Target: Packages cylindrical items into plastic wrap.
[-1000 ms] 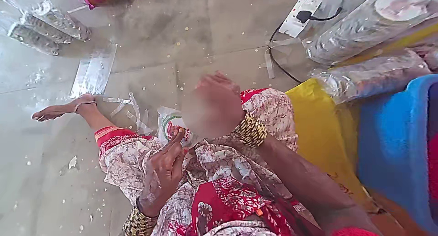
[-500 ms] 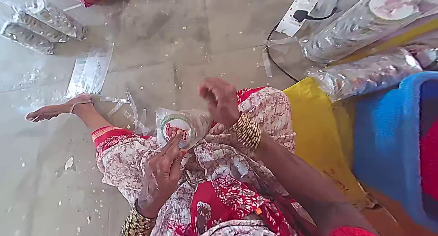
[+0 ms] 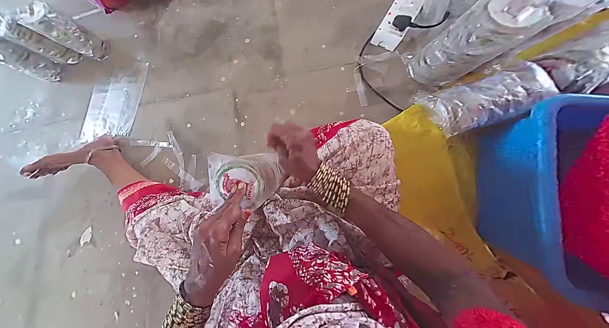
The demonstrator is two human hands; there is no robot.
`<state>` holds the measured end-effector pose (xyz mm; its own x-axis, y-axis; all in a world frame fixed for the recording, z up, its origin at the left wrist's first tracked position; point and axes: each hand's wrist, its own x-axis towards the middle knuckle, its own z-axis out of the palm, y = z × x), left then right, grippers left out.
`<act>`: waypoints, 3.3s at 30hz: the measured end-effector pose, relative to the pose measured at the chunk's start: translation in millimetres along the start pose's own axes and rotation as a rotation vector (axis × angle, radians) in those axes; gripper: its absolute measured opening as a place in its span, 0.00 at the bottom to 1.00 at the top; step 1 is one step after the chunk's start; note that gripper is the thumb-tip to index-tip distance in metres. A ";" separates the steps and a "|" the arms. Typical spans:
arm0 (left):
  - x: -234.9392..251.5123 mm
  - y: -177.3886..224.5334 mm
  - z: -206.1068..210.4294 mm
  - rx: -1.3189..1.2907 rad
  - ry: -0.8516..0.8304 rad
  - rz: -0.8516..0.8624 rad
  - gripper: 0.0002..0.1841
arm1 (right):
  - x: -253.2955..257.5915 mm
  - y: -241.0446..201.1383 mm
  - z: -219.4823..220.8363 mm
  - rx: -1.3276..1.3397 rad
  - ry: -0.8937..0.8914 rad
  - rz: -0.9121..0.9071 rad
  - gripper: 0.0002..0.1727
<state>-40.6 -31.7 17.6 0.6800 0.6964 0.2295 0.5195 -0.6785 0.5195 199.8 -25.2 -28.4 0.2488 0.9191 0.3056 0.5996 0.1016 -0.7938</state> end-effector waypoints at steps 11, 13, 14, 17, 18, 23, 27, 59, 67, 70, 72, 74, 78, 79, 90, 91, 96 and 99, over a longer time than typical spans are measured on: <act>11.9 -3.3 -4.1 0.024 -0.007 -0.064 0.21 | -28.9 -12.3 3.8 -0.042 0.290 -0.163 0.10; 18.4 -1.2 -4.3 0.031 -0.007 -0.069 0.21 | -38.7 -12.9 15.0 -0.063 0.262 -0.184 0.11; 20.3 -0.5 -4.5 0.040 -0.014 -0.073 0.21 | -43.5 -10.0 23.4 -0.067 0.223 -0.195 0.09; 23.2 -4.5 -6.5 0.054 -0.012 -0.080 0.21 | -37.2 -10.8 19.5 -0.067 0.246 -0.213 0.10; 22.4 -4.5 -7.5 0.056 -0.021 -0.086 0.22 | -34.3 -16.7 12.0 -0.084 0.275 -0.220 0.10; 30.4 1.2 -5.8 0.083 -0.036 -0.088 0.22 | -42.4 -20.1 20.7 -0.165 0.121 -0.249 0.05; 33.0 1.6 -6.9 0.088 -0.059 -0.103 0.22 | -36.5 -26.8 4.5 -0.163 0.200 -0.287 0.09; 42.1 -1.6 -4.0 0.067 -0.046 -0.152 0.23 | -16.9 0.5 3.1 0.012 -0.048 0.010 0.04; 35.5 -1.2 -0.9 0.066 -0.045 -0.134 0.23 | -12.2 0.2 3.4 -0.044 -0.060 0.094 0.07; 38.1 -2.0 -2.3 0.095 -0.056 -0.119 0.24 | -5.3 3.2 -1.3 -0.008 -0.169 0.149 0.05; 32.4 -2.3 -2.7 0.085 -0.060 -0.132 0.23 | -1.5 0.1 -8.0 -0.046 -0.107 0.155 0.05; 34.7 -2.4 -3.4 0.081 -0.062 -0.125 0.23 | 0.9 3.1 -3.9 -0.143 -0.136 0.150 0.06; 38.9 -4.0 -2.9 0.089 -0.053 -0.117 0.24 | 4.8 7.6 -7.2 -0.159 -0.233 0.160 0.06; 35.2 -4.3 -3.9 0.085 -0.068 -0.132 0.24 | 6.9 8.5 -12.1 -0.158 -0.180 0.168 0.06; 29.7 -1.7 -1.2 0.091 -0.042 -0.132 0.25 | 17.5 41.9 4.8 0.007 -0.156 0.404 0.08; 29.9 0.1 -0.3 0.100 -0.037 -0.121 0.25 | 12.7 40.4 11.1 -0.001 -0.256 0.397 0.08; 22.2 5.0 3.4 0.118 -0.059 -0.083 0.24 | 23.6 43.6 -0.1 -0.024 -0.227 0.426 0.09; 21.2 9.8 6.0 0.125 -0.087 -0.068 0.24 | 23.3 49.4 8.3 -0.141 -0.389 0.406 0.10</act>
<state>-18.0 -25.0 22.7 0.6804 0.7226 0.1222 0.6227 -0.6580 0.4235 229.0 4.4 -64.8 0.1981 0.9490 -0.2455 0.6168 -0.3153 -0.7212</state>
